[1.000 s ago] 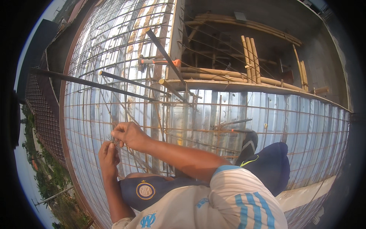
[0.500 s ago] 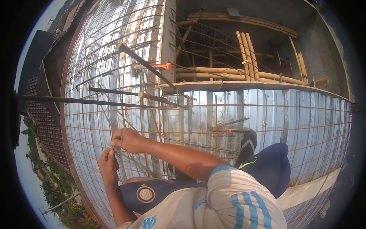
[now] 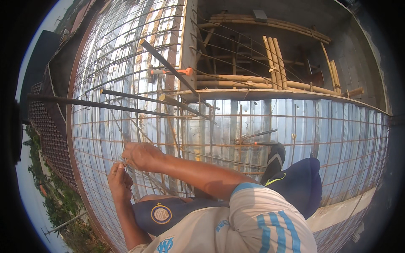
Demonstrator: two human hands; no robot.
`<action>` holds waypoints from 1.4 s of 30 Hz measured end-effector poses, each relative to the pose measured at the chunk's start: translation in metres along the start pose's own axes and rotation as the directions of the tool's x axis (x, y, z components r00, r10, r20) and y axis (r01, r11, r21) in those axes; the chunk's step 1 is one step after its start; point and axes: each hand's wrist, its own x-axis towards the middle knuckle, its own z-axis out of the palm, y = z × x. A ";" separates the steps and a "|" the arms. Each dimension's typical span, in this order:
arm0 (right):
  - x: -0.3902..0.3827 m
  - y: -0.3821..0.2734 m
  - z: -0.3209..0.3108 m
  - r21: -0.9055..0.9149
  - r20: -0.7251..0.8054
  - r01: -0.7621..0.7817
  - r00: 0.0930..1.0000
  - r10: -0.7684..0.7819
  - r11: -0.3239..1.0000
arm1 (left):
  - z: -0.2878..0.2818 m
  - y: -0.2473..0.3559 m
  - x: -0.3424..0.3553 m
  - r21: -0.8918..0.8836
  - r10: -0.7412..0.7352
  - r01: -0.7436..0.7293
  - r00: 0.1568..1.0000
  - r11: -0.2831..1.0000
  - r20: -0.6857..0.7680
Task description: The person ties metal scaffolding poles together using wire and pliers. They wrap the wire around the poles, twist it to secure the connection, and cut the excess wire.
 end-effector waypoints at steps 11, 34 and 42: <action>0.004 -0.009 -0.006 -0.061 0.151 0.012 0.989 -0.003 0.998 | -0.003 0.000 -0.002 0.108 -0.037 0.029 0.996 0.994 0.080; -0.003 -0.011 0.004 0.049 0.039 -0.208 0.978 0.206 0.977 | -0.008 -0.009 -0.001 0.186 0.062 -0.061 0.998 0.981 0.003; -0.010 -0.020 0.021 0.035 0.009 -0.139 0.990 0.139 0.990 | -0.006 -0.003 0.000 0.143 0.024 -0.015 0.998 0.990 -0.062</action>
